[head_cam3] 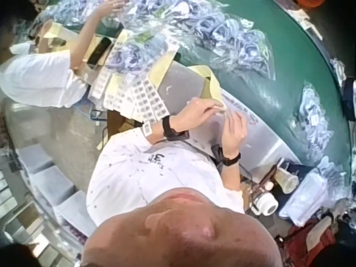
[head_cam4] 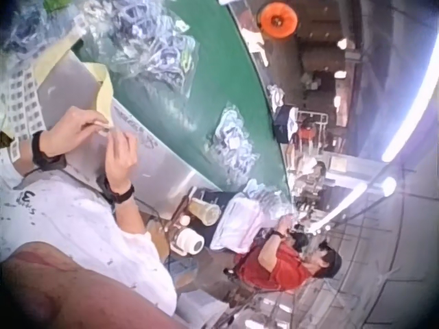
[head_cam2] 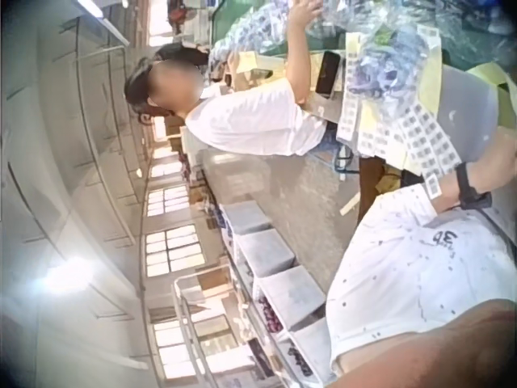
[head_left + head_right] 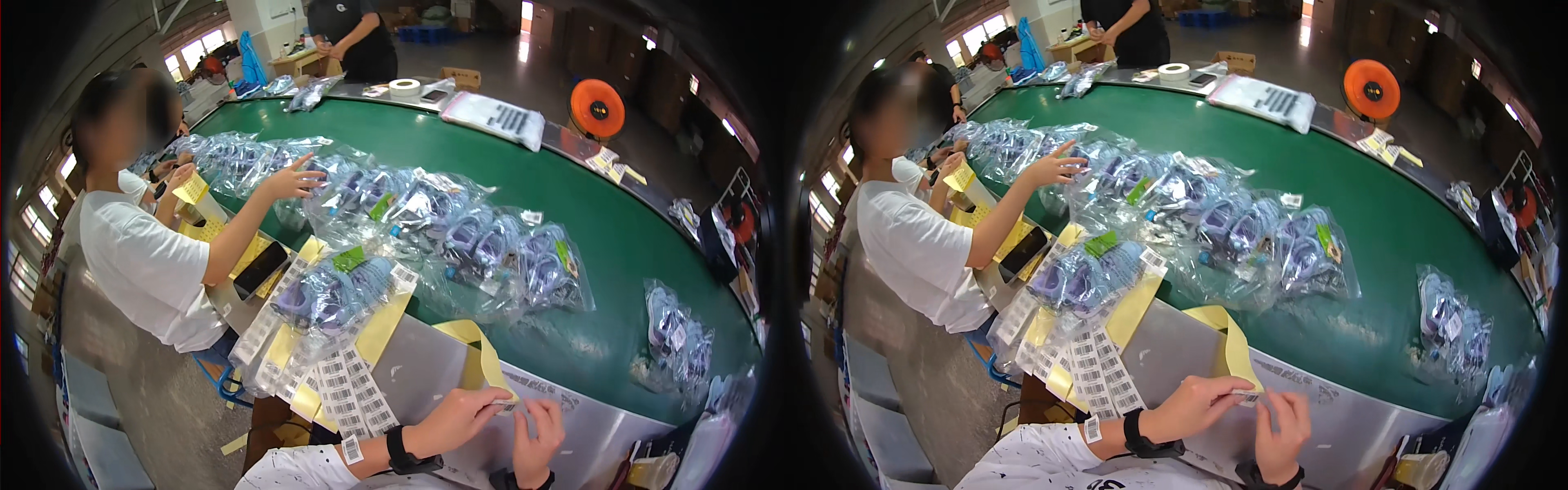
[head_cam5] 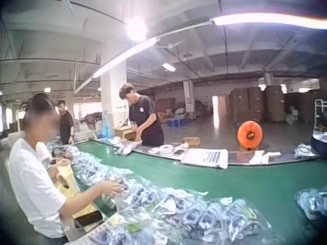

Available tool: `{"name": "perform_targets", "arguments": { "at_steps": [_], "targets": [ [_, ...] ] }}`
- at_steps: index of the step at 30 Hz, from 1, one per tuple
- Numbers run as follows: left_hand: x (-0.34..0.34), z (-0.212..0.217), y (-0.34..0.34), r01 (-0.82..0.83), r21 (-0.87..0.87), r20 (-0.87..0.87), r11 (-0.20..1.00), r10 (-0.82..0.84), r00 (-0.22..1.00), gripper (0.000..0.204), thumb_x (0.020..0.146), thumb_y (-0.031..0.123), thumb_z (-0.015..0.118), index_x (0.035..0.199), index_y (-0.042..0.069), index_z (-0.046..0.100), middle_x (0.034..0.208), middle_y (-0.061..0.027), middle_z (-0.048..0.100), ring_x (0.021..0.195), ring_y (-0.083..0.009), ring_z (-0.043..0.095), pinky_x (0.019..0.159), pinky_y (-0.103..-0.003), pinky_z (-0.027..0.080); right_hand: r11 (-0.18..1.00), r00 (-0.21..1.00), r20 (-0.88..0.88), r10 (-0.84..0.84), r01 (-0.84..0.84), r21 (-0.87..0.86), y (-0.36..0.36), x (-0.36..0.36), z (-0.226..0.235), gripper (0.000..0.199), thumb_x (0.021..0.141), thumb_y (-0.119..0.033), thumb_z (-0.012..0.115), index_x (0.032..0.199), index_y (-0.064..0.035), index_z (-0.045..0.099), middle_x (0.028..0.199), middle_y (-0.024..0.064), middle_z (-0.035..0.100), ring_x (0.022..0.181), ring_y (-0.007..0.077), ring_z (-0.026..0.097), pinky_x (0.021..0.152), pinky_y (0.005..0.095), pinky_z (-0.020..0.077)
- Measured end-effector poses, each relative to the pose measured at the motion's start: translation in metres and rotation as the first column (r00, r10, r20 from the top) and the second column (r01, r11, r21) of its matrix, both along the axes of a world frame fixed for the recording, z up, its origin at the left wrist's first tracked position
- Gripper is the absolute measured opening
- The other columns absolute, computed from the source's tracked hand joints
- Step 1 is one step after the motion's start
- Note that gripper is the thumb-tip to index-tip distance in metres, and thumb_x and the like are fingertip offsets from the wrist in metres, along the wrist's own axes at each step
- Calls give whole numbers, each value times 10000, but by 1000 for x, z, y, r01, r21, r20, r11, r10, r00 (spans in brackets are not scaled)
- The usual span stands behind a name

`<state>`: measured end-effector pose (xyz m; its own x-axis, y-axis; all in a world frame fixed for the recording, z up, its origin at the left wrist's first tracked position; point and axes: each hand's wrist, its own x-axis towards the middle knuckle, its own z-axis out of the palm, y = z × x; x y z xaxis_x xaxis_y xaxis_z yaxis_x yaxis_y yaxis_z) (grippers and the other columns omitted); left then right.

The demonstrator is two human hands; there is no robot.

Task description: The person stands at a green conveyor table and applies barcode stickers to plastic bags containing pairs of slippers. They peel labels from a sheet, place them on the packaging, and use a handheld scanner to scan the barcode. The person then moves the labeled packages along the table.

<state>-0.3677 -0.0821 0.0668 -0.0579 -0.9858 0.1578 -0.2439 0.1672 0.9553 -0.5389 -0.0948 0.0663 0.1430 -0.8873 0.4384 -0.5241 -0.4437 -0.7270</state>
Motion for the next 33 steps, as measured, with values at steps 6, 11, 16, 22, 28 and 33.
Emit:
{"name": "perform_targets", "arguments": {
  "at_steps": [6,11,16,22,28,33],
  "targets": [
    [-6,-4,-1,-83,-8,11,996,84,996,230,859,54,667,1088,35,668,826,-144,673,632,-227,650,588,-303,504,997,994,-72,80,-80,2,-6,-1,1,282,737,71,681,1014,22,674,859,132,574,771,295,550,668,364,444],
    [-6,-5,-3,-82,23,31,996,81,996,223,859,37,661,1081,28,670,827,-142,678,616,-203,637,580,-283,497,998,992,-112,57,-61,-26,-2,1,-3,283,753,75,669,1032,26,676,865,130,577,754,283,544,649,359,441],
    [-1,0,-3,-76,150,38,986,71,997,233,866,14,651,1098,14,663,801,-113,687,631,-118,620,586,-264,489,996,989,-120,83,-88,-34,2,1,-5,279,746,78,673,1019,24,682,871,128,585,747,279,550,642,358,443],
    [-4,-9,-8,4,317,-227,948,71,971,214,882,-11,627,1094,-26,647,850,-95,714,754,-100,677,660,-231,529,994,994,-37,101,-102,-29,-17,1,2,222,723,59,695,939,9,685,858,114,590,742,276,552,650,360,453],
    [0,-6,-10,107,393,-210,913,-24,977,204,904,-53,584,1104,-79,612,992,-120,695,883,-121,665,776,-259,575,939,949,44,312,-316,136,-42,-11,0,85,735,4,704,809,-6,663,831,87,576,781,257,535,666,347,450],
    [3,-9,-10,106,404,-210,909,-21,978,199,908,-46,588,1103,-82,611,996,-124,691,888,-126,663,778,-267,579,950,951,-2,309,-308,47,-41,-7,-1,96,705,5,704,785,-2,650,833,90,570,779,264,535,672,357,450]
  ]
}}
